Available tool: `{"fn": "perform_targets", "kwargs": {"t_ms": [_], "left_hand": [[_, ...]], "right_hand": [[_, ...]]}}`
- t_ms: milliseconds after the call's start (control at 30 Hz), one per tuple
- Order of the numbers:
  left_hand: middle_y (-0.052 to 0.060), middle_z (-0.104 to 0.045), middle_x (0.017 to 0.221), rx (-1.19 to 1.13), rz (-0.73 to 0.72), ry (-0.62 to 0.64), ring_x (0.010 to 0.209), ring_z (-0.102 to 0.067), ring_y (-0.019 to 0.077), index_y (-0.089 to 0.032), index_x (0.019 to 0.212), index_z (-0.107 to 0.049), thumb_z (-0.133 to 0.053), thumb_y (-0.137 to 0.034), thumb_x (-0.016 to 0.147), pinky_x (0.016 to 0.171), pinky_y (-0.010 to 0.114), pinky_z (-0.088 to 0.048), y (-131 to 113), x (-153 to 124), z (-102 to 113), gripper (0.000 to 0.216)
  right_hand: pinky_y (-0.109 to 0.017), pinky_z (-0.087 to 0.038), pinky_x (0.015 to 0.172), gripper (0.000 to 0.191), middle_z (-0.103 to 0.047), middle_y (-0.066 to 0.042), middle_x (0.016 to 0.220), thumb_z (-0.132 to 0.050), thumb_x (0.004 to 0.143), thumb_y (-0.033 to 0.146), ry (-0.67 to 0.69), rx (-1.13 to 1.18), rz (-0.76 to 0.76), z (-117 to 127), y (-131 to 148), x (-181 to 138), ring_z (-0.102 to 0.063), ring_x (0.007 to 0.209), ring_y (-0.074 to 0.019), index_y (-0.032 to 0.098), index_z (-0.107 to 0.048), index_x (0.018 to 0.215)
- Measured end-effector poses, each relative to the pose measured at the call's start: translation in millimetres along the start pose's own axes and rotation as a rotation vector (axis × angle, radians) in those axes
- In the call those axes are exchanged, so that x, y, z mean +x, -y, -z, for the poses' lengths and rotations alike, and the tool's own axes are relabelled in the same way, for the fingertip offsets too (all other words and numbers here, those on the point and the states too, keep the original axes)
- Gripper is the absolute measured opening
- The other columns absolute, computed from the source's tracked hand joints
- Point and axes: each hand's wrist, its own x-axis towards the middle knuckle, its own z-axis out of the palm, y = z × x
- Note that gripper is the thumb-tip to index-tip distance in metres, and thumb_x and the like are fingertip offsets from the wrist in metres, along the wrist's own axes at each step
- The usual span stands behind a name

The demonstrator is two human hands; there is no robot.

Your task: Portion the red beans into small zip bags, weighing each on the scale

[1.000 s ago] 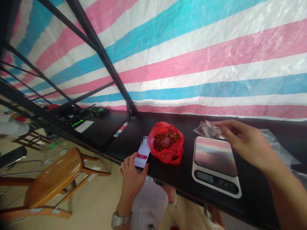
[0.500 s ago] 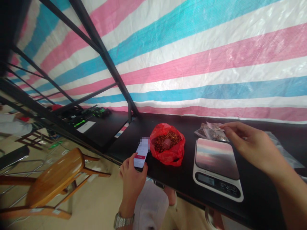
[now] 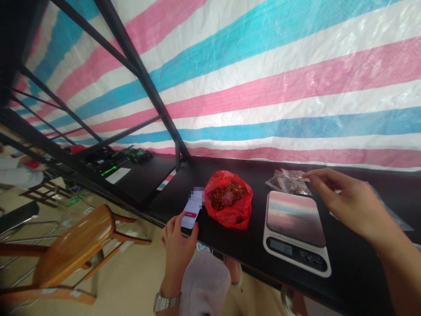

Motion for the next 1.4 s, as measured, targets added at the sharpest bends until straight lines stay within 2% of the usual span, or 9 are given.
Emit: {"fn": "perform_targets", "kwargs": {"t_ms": [200, 667, 867, 1000, 1200, 1300, 1400], "left_hand": [[0.013, -0.065, 0.138, 0.035, -0.009, 0.011, 0.129, -0.059, 0.0352, -0.027, 0.131, -0.074, -0.067, -0.032, 0.099, 0.106, 0.053, -0.045, -0.5, 0.4, 0.4, 0.033], [0.014, -0.066, 0.139, 0.091, -0.024, 0.005, 0.129, -0.060, 0.0366, -0.023, 0.135, -0.072, -0.066, -0.033, 0.101, 0.104, 0.054, -0.046, -3.0, 0.1, 1.3, 0.036], [0.014, -0.066, 0.140, 0.099, 0.015, 0.042, 0.128, -0.060, 0.0374, -0.025, 0.134, -0.073, -0.064, -0.038, 0.101, 0.103, 0.055, -0.047, -0.2, 4.1, -2.9, 0.037], [0.015, -0.065, 0.142, 0.108, 0.012, 0.038, 0.130, -0.059, 0.0379, -0.024, 0.138, -0.070, -0.060, -0.042, 0.102, 0.103, 0.055, -0.047, 4.2, 5.8, -7.3, 0.041], [0.015, -0.066, 0.142, 0.128, -0.010, 0.014, 0.126, -0.060, 0.0386, -0.025, 0.140, -0.068, -0.060, -0.043, 0.101, 0.103, 0.056, -0.046, 5.3, 5.4, -10.9, 0.044], [0.015, -0.067, 0.140, 0.137, -0.017, -0.010, 0.124, -0.060, 0.0386, -0.024, 0.136, -0.070, -0.059, -0.042, 0.101, 0.102, 0.056, -0.047, -1.3, 4.0, -8.2, 0.041], [0.015, -0.067, 0.138, 0.153, 0.008, -0.019, 0.124, -0.060, 0.0390, -0.024, 0.131, -0.072, -0.059, -0.041, 0.101, 0.102, 0.056, -0.048, -9.6, 2.9, -4.5, 0.037]], "right_hand": [[-0.041, -0.056, 0.067, 0.053, -0.084, -0.013, 0.090, -0.056, 0.067, 0.066, 0.004, -0.008, -0.024, -1.2, -3.1, 1.2, -0.078, 0.079, -0.0335, 0.025, -0.075, 0.094], [-0.043, -0.056, 0.073, 0.056, -0.084, -0.013, 0.089, -0.054, 0.065, 0.069, -0.023, -0.002, -0.030, -0.8, -8.8, 3.2, -0.078, 0.082, -0.0336, 0.025, -0.075, 0.093], [-0.039, -0.056, 0.070, 0.044, -0.083, -0.012, 0.086, -0.058, 0.082, 0.059, -0.029, 0.015, 0.104, -4.1, -17.7, 1.9, -0.077, 0.077, -0.0298, 0.022, -0.076, 0.097], [-0.038, -0.060, 0.074, 0.037, -0.084, -0.011, 0.090, -0.059, 0.093, 0.054, 0.049, 0.095, 0.198, -11.0, -13.5, -1.5, -0.079, 0.081, -0.0290, 0.022, -0.076, 0.099], [-0.039, -0.064, 0.085, 0.027, -0.085, -0.008, 0.101, -0.062, 0.097, 0.045, 0.124, 0.180, 0.323, -27.3, -5.2, -9.3, -0.081, 0.089, -0.0264, 0.024, -0.077, 0.102], [-0.043, -0.063, 0.096, 0.025, -0.085, -0.008, 0.106, -0.060, 0.099, 0.040, 0.160, 0.173, 0.370, -34.3, 0.0, -14.4, -0.081, 0.096, -0.0268, 0.024, -0.079, 0.105], [-0.044, -0.062, 0.099, 0.026, -0.085, -0.007, 0.109, -0.058, 0.101, 0.037, 0.198, 0.151, 0.413, -39.0, 4.0, -17.7, -0.081, 0.101, -0.0272, 0.025, -0.080, 0.107]]}}
